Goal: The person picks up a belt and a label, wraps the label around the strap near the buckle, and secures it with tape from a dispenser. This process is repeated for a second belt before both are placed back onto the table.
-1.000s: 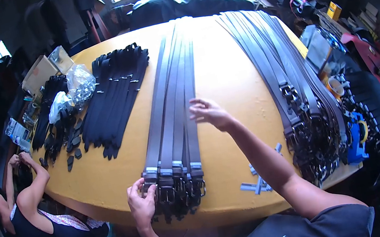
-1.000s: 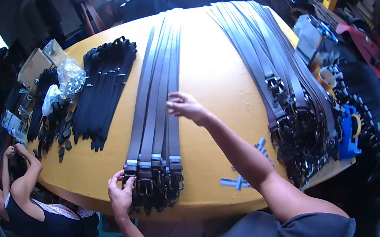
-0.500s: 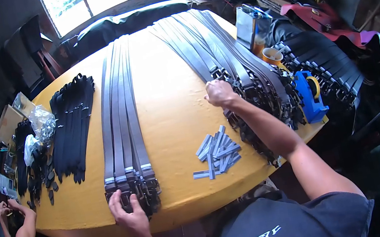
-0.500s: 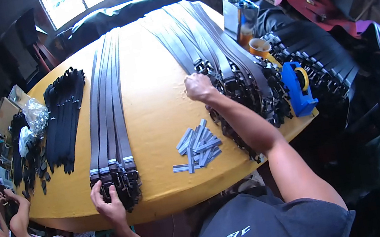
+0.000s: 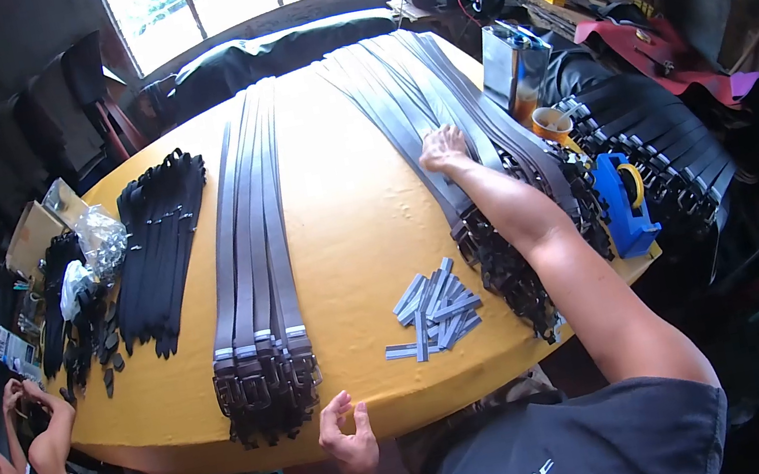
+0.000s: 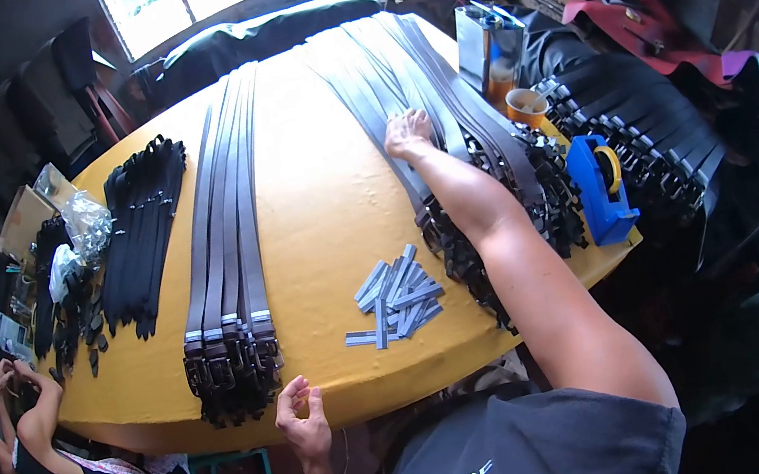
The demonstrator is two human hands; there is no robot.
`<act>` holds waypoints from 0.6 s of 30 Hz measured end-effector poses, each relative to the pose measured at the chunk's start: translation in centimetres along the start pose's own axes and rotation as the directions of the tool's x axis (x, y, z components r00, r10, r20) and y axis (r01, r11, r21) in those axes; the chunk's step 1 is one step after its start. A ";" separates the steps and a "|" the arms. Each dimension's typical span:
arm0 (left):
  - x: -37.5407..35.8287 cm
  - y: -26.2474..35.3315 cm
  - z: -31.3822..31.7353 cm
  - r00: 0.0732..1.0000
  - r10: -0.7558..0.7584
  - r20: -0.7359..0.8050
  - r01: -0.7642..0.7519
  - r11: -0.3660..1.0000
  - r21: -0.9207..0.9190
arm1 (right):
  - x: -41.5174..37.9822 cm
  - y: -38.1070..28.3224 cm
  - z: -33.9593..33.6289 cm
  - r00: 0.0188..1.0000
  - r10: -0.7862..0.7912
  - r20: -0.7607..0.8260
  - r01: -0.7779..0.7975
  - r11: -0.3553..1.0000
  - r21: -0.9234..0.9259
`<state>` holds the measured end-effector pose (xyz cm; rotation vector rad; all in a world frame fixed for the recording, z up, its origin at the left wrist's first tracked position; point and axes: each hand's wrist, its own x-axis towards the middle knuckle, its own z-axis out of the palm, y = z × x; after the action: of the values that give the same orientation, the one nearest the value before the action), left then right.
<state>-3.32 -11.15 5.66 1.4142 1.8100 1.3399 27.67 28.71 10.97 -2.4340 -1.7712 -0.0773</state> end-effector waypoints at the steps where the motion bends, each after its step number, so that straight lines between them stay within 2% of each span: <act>1: 0.2 -0.5 -0.1 1.000 -0.024 -0.001 0.024 0.999 -0.029 | 0.3 -0.2 -0.8 0.999 0.049 -0.024 -0.044 0.983 0.177; 2: 0.5 -1.3 -0.1 0.999 -0.049 0.001 0.049 0.997 -0.057 | 0.7 -0.8 -1.8 0.993 0.117 -0.001 -0.106 0.898 0.427; 4: 1.0 -1.4 -0.2 0.996 -0.086 0.019 0.087 0.989 -0.123 | -1.2 -1.5 -6.6 0.971 0.012 0.240 -0.198 0.606 0.771; 5: 1.8 -0.6 0.1 0.995 -0.095 0.033 0.099 0.982 -0.163 | -1.6 -2.4 -6.1 0.978 0.012 0.210 -0.193 0.451 0.871; 6: 2.4 0.0 0.3 0.993 -0.104 0.049 0.112 0.973 -0.202 | -2.3 -3.6 -4.6 0.993 0.003 0.114 -0.113 0.198 0.974; 7: 3.3 -0.7 1.1 0.992 -0.096 0.088 0.116 0.957 -0.266 | -3.7 -4.4 -3.5 0.995 -0.096 -0.035 0.047 0.119 0.992; 8: 4.2 -1.0 1.8 0.990 -0.092 0.108 0.124 0.930 -0.345 | -5.5 -5.9 -2.4 0.995 -0.088 -0.037 0.047 0.119 0.992; 9: 5.3 -1.0 2.5 0.988 -0.088 0.128 0.134 0.897 -0.420 | -8.6 -6.4 -2.5 0.976 -0.217 0.032 -0.011 0.097 0.995; 10: 6.3 -0.9 3.2 0.985 -0.085 0.148 0.148 0.858 -0.493 | -11.1 -7.6 -0.5 0.983 -0.179 0.044 -0.027 0.098 0.995; 11: 7.3 -0.5 3.6 0.970 -0.135 0.203 0.225 0.813 -0.537 | -14.3 -8.6 1.5 0.979 -0.199 -0.045 0.041 -0.025 0.999; 12: 8.6 -0.2 3.9 0.951 -0.175 0.256 0.296 0.760 -0.578 | -18.4 -8.9 1.0 0.974 -0.225 0.035 -0.040 -0.019 0.999; 13: 9.8 -0.4 4.1 0.906 -0.211 0.367 0.406 0.681 -0.609 | -21.1 -9.7 3.1 0.965 -0.262 0.013 -0.034 -0.076 0.996; 15: 12.1 -2.1 5.0 0.794 -0.294 0.532 0.605 0.461 -0.649 | -27.7 -9.9 4.6 0.964 -0.257 0.074 -0.082 -0.021 0.996; 16: 12.8 -2.8 5.3 0.754 -0.263 0.602 0.650 0.428 -0.628 | -30.4 -8.8 2.6 0.891 -0.392 0.228 -0.254 -0.016 0.967; 18: 13.7 -2.9 5.5 0.658 -0.161 0.735 0.727 0.389 -0.566 | -34.3 -8.1 3.6 0.896 -0.434 0.099 -0.104 0.012 0.995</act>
<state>-4.92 3.66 3.46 0.5344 0.7783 1.0223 9.20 -0.71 3.95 -1.0732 -1.2879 1.3080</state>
